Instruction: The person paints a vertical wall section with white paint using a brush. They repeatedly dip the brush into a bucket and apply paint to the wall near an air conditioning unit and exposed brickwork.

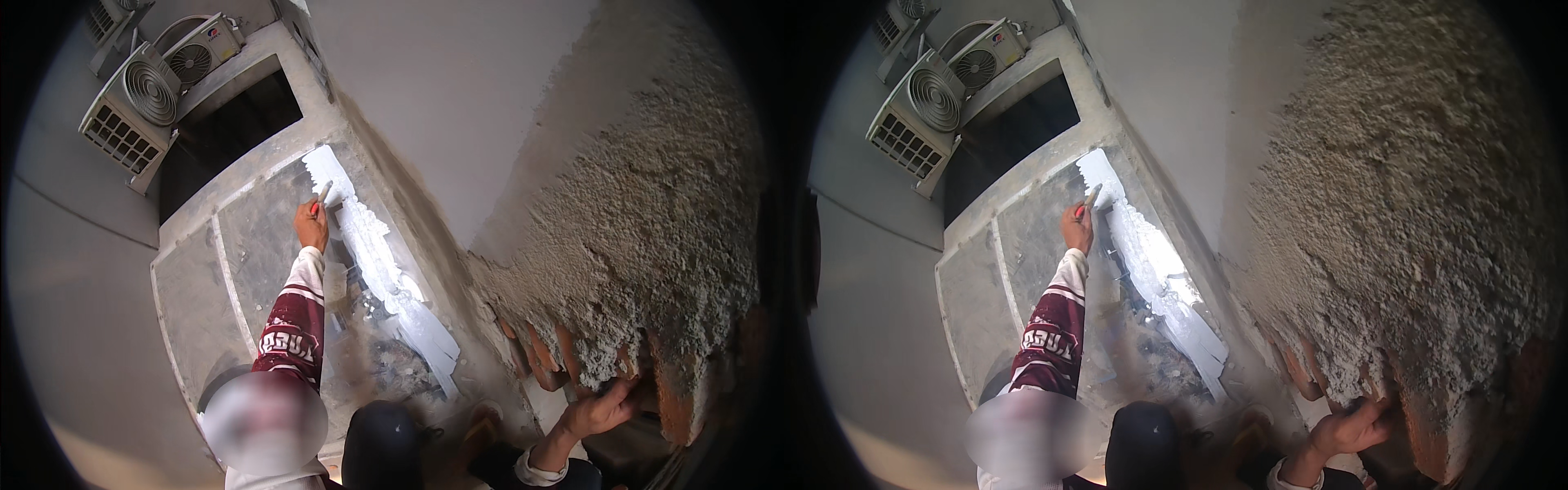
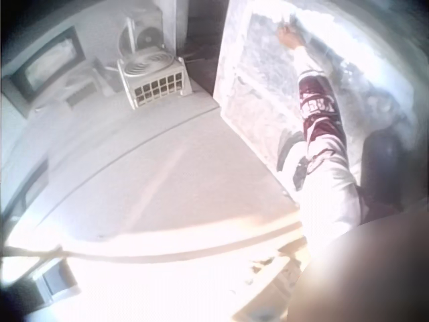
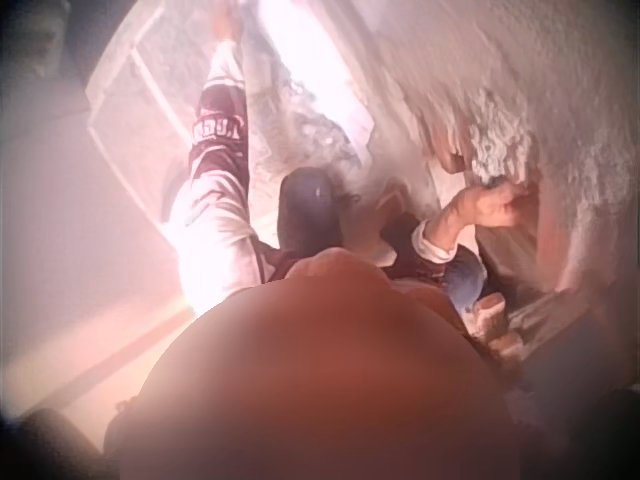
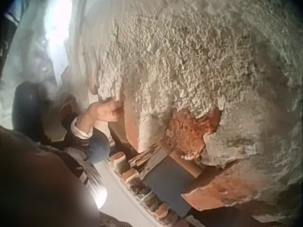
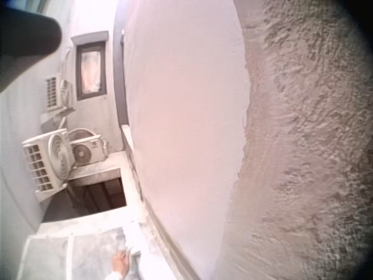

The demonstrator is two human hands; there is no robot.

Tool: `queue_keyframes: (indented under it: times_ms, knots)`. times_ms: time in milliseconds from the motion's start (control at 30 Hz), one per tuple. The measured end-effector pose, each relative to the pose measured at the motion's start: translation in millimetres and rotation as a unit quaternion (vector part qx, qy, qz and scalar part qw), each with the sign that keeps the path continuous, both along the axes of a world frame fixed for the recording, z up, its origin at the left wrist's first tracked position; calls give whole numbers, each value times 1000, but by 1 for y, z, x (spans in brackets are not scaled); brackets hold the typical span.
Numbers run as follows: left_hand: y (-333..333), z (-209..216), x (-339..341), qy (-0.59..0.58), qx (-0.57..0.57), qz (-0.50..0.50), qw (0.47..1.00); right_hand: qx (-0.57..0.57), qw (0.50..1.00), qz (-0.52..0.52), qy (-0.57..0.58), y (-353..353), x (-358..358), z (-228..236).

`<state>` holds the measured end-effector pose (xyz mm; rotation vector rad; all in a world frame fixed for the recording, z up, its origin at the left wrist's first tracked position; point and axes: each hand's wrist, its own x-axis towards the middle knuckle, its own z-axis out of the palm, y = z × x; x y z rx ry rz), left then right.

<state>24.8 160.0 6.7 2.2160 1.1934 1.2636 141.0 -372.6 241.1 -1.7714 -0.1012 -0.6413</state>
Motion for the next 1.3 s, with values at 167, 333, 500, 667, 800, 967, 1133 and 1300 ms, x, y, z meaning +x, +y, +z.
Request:
queue_keyframes:
  times_ms: [167,333,500,667,800,967,1133,1300]
  knots:
    - [-25,29,-43,-293,-248,102,918,-2,996,71,-47,19,1,10]
    - [-81,67,-79,-526,-390,24,756,20,990,30,-137,3,-10,21]
    - [-178,120,-123,-517,-483,-71,703,21,978,29,-207,-21,-78,32]
    - [-278,214,-154,-338,-439,-192,810,-111,956,217,-164,-50,-153,59]
    - [-380,267,-137,-303,-448,-271,796,-162,940,211,-216,-81,-171,89]
    - [-490,311,-101,-245,-459,-468,715,-352,905,105,-215,-135,-189,142]
    - [-580,361,-54,-132,-232,-731,628,-492,855,-113,-119,-209,-210,169]
    - [-681,377,-48,-77,-204,-872,438,-505,828,-244,-4,-285,-249,160]
